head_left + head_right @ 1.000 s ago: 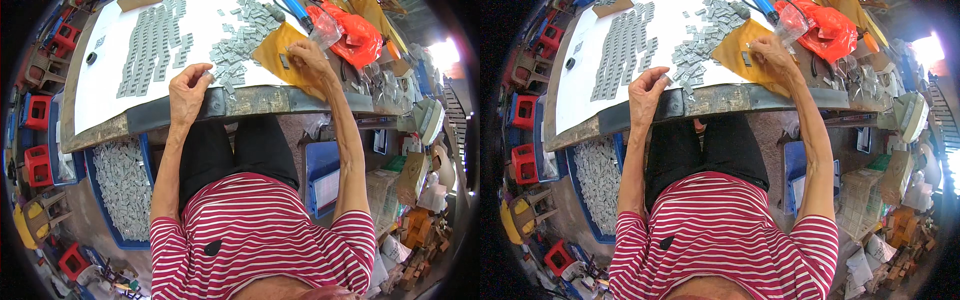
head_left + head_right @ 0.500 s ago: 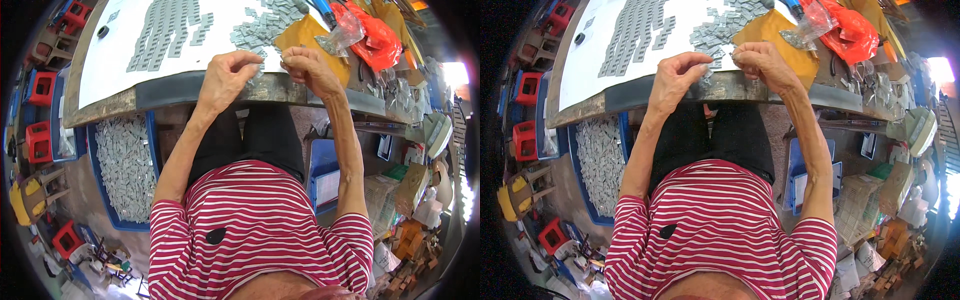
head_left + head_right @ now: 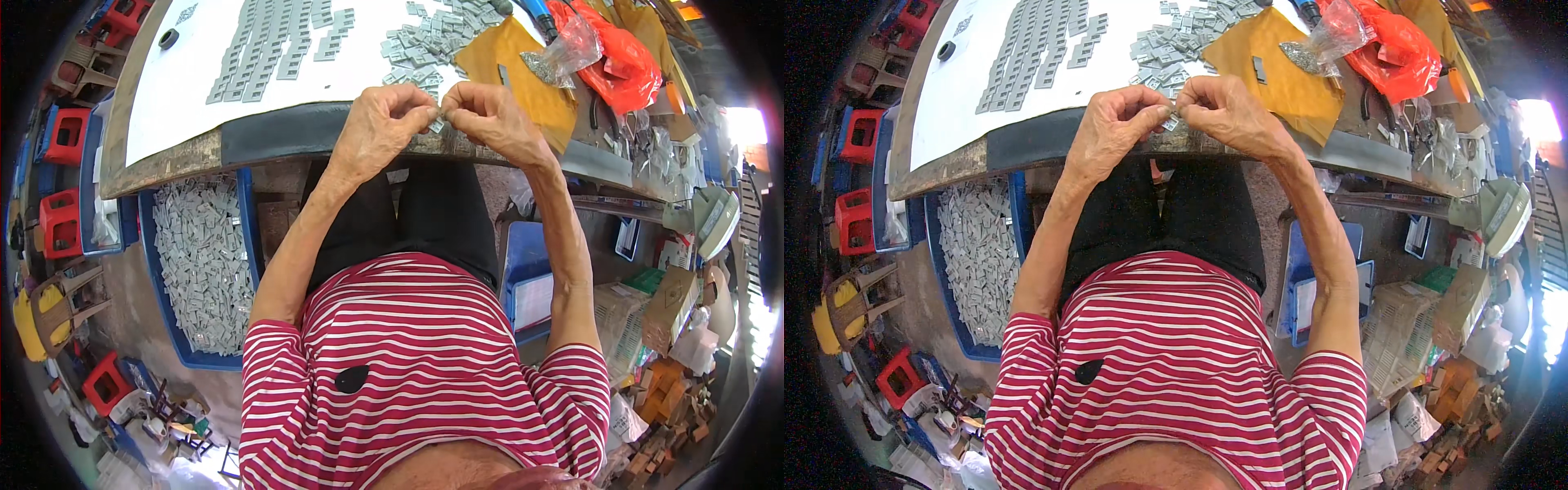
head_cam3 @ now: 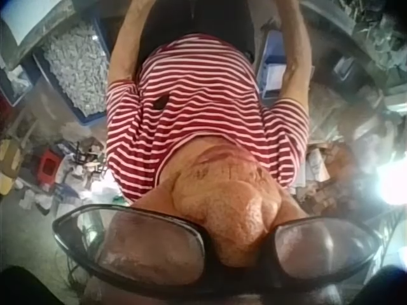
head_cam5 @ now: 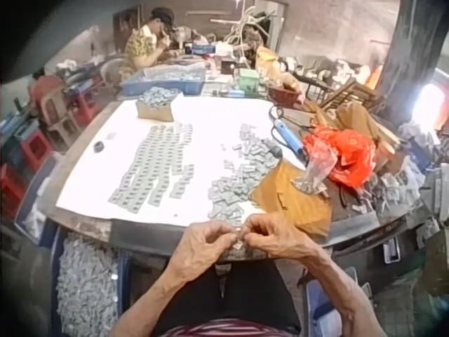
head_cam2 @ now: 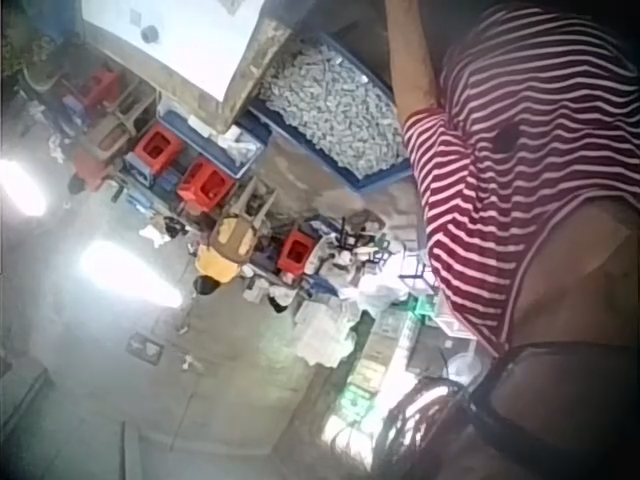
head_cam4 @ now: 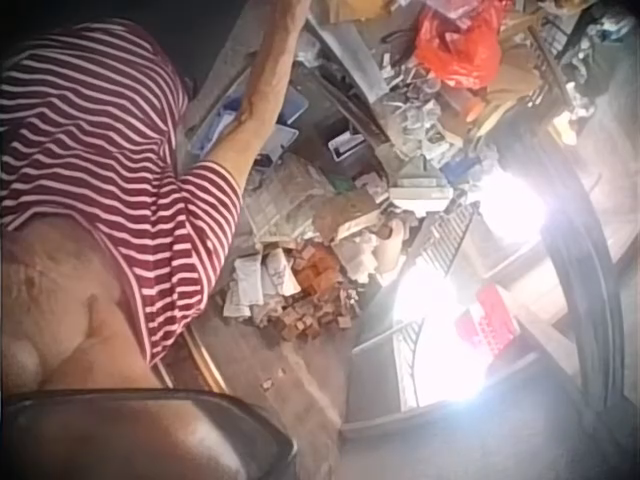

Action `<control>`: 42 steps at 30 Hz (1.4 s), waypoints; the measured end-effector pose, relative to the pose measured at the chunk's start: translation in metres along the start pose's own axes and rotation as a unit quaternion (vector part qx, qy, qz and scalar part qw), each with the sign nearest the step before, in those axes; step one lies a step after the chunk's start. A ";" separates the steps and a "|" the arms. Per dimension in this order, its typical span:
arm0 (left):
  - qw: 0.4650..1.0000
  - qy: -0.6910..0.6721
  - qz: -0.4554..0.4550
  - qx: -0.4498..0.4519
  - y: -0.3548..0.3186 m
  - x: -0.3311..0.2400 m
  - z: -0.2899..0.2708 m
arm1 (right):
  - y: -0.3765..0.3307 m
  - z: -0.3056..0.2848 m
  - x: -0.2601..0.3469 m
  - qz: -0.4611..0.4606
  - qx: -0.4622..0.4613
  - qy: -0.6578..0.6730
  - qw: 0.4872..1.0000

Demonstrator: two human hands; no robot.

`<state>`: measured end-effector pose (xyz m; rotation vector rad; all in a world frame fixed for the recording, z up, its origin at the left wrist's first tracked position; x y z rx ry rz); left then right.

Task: Inspecting and sorting small grey hardware components at a workbench.

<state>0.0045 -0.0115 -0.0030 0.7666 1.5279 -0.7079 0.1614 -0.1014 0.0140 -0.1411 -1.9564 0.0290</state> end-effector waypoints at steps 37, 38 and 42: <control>0.984 -0.127 0.010 -0.121 -0.012 0.009 0.014 | -0.013 0.042 -0.007 0.018 -0.205 0.298 0.932; 0.984 -0.127 0.010 -0.120 -0.012 0.009 0.014 | -0.012 0.044 -0.010 0.014 -0.200 0.338 0.920; 0.986 -0.120 0.007 -0.116 -0.015 0.010 0.015 | -0.012 0.046 -0.013 0.007 -0.202 0.386 0.900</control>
Point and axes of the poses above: each hand's wrist, its own y-axis towards the middle knuckle, its own z-axis out of the palm, x = y × z, the point moved 1 cm from there along y, towards the middle knuckle, and after that the axes turned 2 degrees about -z, right-handed, at the moved point
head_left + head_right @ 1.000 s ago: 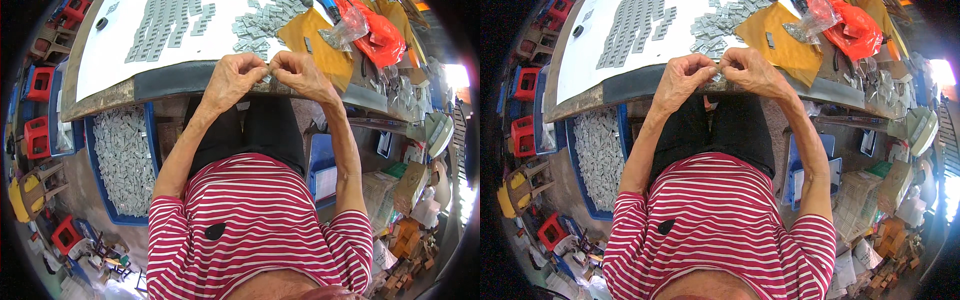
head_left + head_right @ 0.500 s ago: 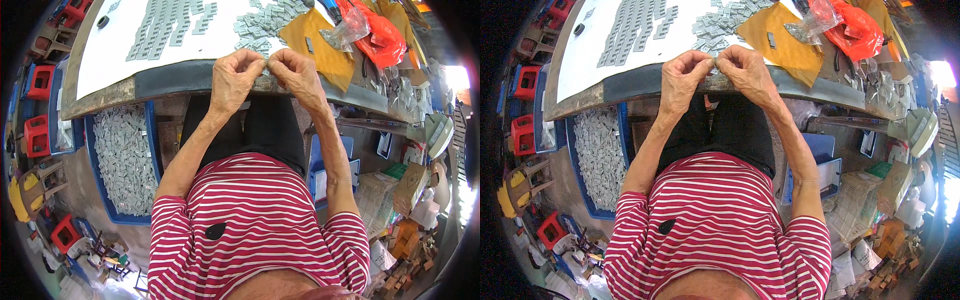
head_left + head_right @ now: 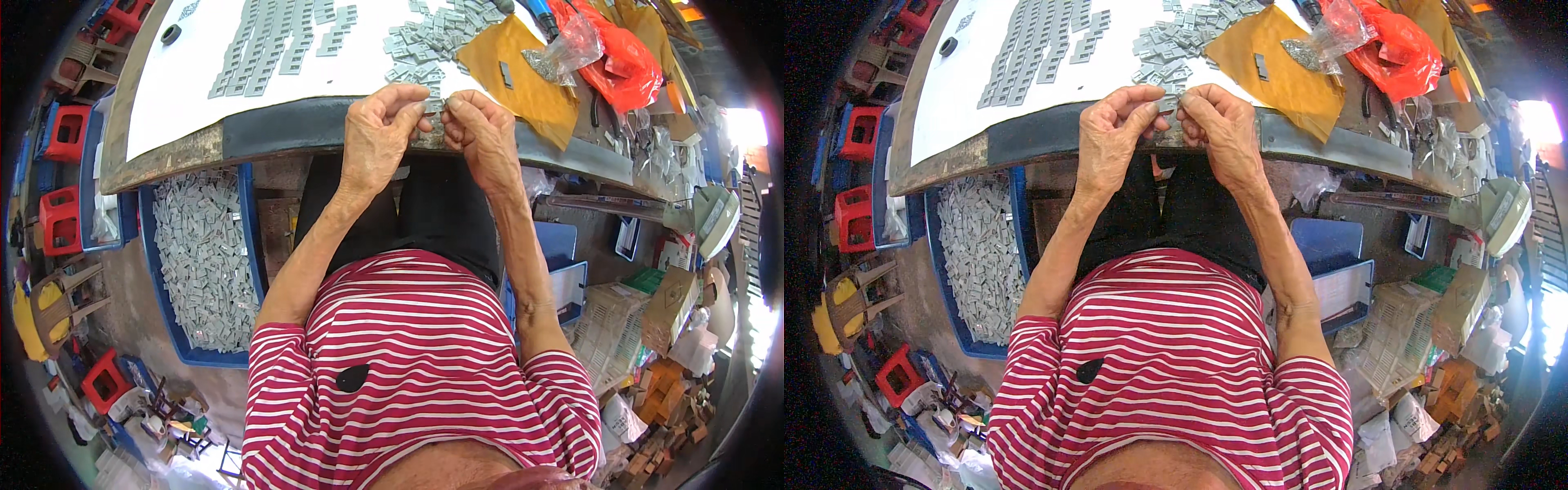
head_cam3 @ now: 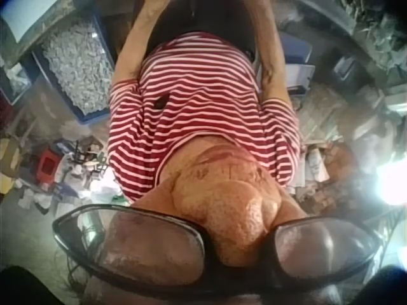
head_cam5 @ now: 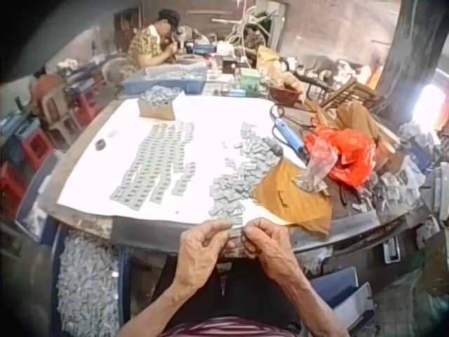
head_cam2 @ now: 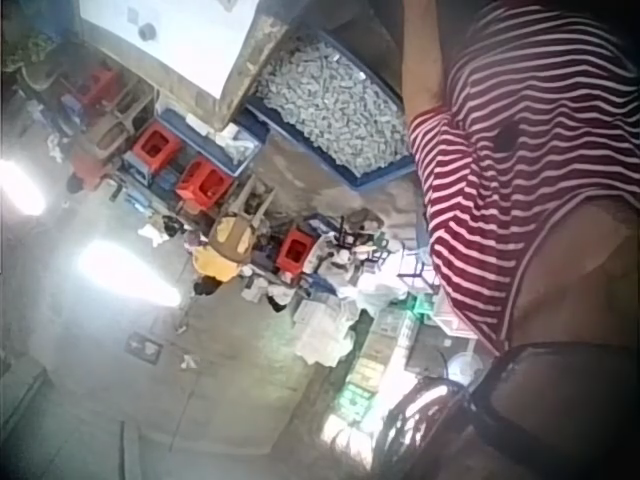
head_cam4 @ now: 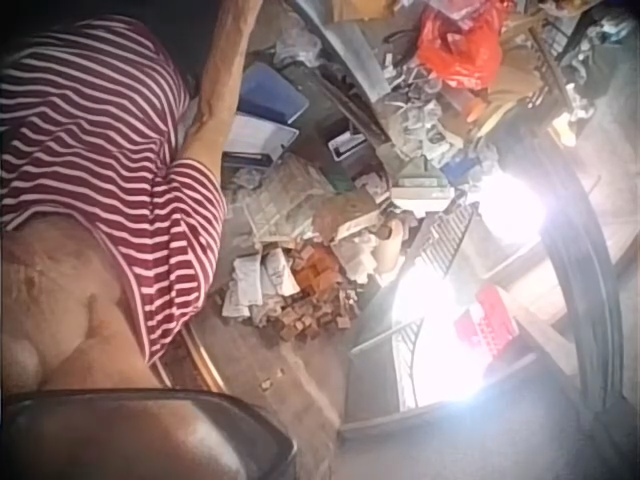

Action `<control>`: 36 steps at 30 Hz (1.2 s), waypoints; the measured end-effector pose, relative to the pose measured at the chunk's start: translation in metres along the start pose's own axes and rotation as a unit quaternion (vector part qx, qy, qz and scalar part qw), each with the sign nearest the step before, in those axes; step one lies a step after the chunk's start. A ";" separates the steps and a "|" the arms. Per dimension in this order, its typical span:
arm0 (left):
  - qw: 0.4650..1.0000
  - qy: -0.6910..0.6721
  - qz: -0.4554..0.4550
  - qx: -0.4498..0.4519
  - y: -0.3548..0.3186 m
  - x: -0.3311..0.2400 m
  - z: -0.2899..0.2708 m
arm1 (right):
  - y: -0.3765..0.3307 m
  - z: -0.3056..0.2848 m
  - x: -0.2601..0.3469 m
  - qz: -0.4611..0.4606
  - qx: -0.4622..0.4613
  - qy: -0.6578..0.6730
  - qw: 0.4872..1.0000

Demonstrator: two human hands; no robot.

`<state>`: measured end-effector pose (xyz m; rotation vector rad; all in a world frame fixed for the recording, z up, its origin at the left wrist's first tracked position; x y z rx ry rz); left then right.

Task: Inspecting and sorting small grey hardware components at a workbench.

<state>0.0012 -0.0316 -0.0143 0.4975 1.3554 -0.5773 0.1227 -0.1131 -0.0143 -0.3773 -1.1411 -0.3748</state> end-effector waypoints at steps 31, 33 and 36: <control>0.938 0.231 0.253 -0.044 -0.012 0.002 0.012 | -0.011 0.001 -0.001 -0.030 -0.025 -0.030 0.999; 0.946 0.208 0.246 -0.039 -0.010 0.002 0.009 | -0.010 0.000 -0.003 -0.044 -0.030 -0.055 0.997; 0.964 0.153 0.216 -0.026 -0.008 0.003 0.004 | -0.011 0.000 0.000 -0.048 -0.024 -0.076 0.996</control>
Point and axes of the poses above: each hand's wrist, its own y-axis towards the middle knuckle, its own z-axis out of the palm, x = y × z, the point moved 1 cm from there along y, towards the middle knuckle, and after that the axes turned 2 degrees about -z, right-handed, at the moved point
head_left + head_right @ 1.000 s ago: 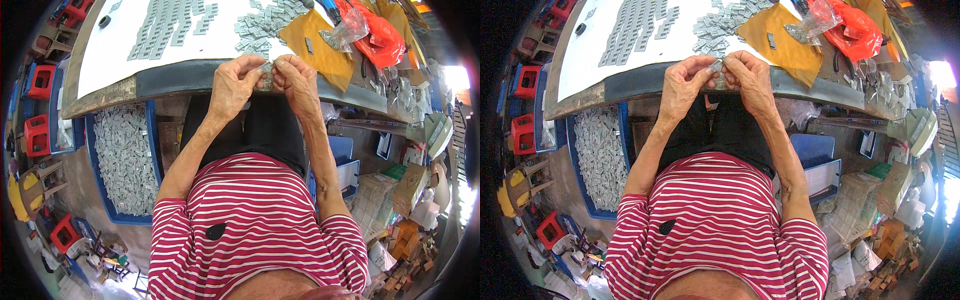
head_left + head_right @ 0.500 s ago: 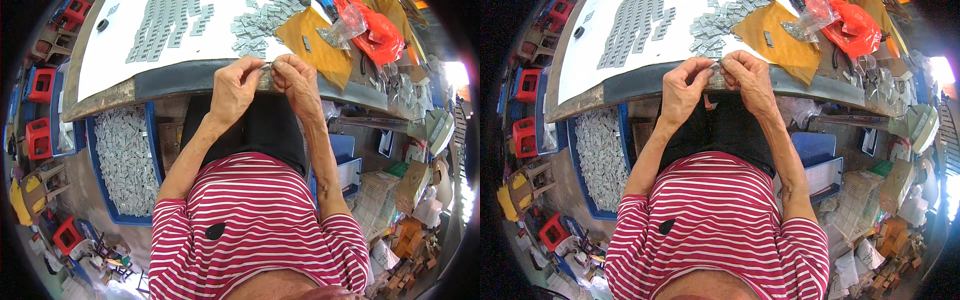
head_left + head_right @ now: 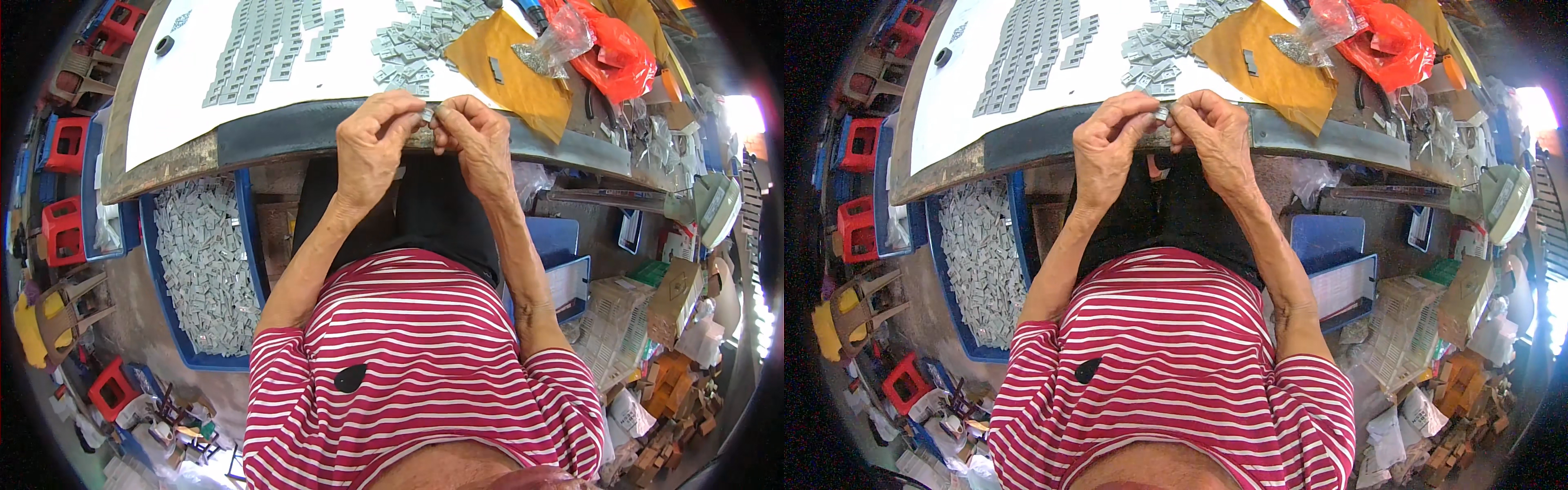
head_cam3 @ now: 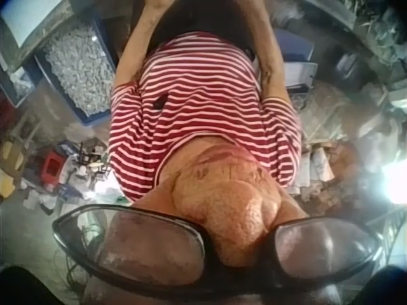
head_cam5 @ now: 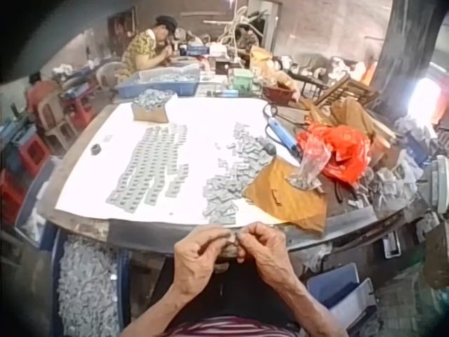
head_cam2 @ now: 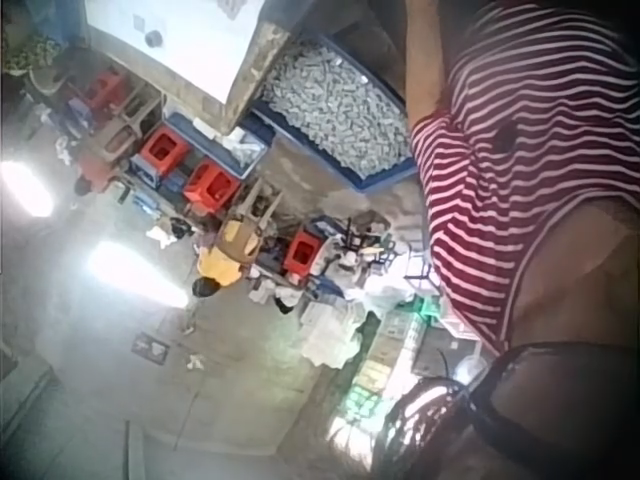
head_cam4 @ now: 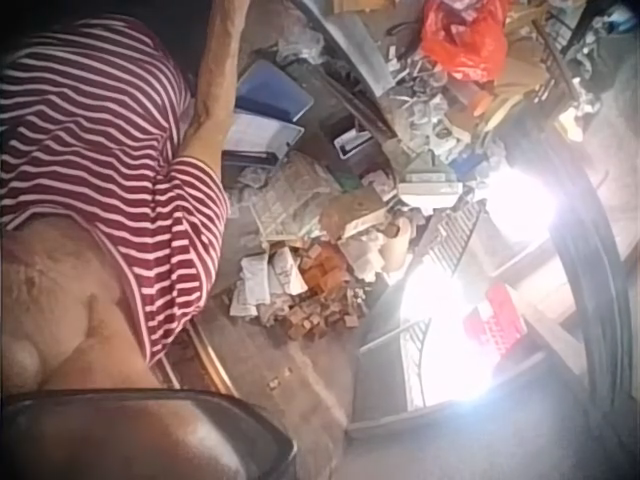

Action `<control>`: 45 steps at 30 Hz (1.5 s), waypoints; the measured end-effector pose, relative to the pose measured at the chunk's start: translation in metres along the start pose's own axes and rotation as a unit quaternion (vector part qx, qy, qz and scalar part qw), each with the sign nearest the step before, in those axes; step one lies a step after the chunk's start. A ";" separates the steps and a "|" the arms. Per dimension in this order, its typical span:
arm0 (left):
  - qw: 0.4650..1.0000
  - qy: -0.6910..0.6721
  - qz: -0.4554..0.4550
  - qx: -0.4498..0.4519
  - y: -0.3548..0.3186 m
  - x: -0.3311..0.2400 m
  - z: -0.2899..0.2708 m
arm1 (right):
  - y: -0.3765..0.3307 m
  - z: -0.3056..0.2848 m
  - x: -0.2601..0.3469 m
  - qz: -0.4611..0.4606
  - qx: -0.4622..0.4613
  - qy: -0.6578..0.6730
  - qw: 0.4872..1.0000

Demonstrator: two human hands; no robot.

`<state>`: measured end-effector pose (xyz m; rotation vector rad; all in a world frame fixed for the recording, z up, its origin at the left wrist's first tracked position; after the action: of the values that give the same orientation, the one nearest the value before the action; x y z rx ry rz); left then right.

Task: Inspecting and sorting small grey hardware components at a workbench.

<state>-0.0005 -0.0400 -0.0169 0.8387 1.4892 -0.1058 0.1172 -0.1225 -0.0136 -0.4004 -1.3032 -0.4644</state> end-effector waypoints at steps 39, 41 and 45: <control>0.995 0.093 0.005 0.047 -0.004 -0.002 -0.003 | -0.004 -0.011 -0.005 0.121 0.060 -0.046 0.990; 0.996 0.037 -0.069 0.048 -0.005 0.000 -0.003 | -0.005 -0.013 -0.009 0.121 0.053 -0.032 0.991; 0.976 -0.080 -0.196 0.053 -0.005 0.002 -0.005 | -0.007 -0.013 -0.012 0.114 0.051 -0.017 0.992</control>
<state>-0.0065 -0.0398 -0.0201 0.5944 1.4879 -0.5388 0.1217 -0.1339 -0.0278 -0.4674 -1.2905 -0.1995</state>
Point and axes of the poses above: each hand's wrist, its own y-axis towards the middle knuckle, its own z-axis out of the palm, x = y × z, the point moved 1 cm from there along y, towards the middle knuckle, and after that the axes turned 2 degrees about -z, right-handed, at the moved point
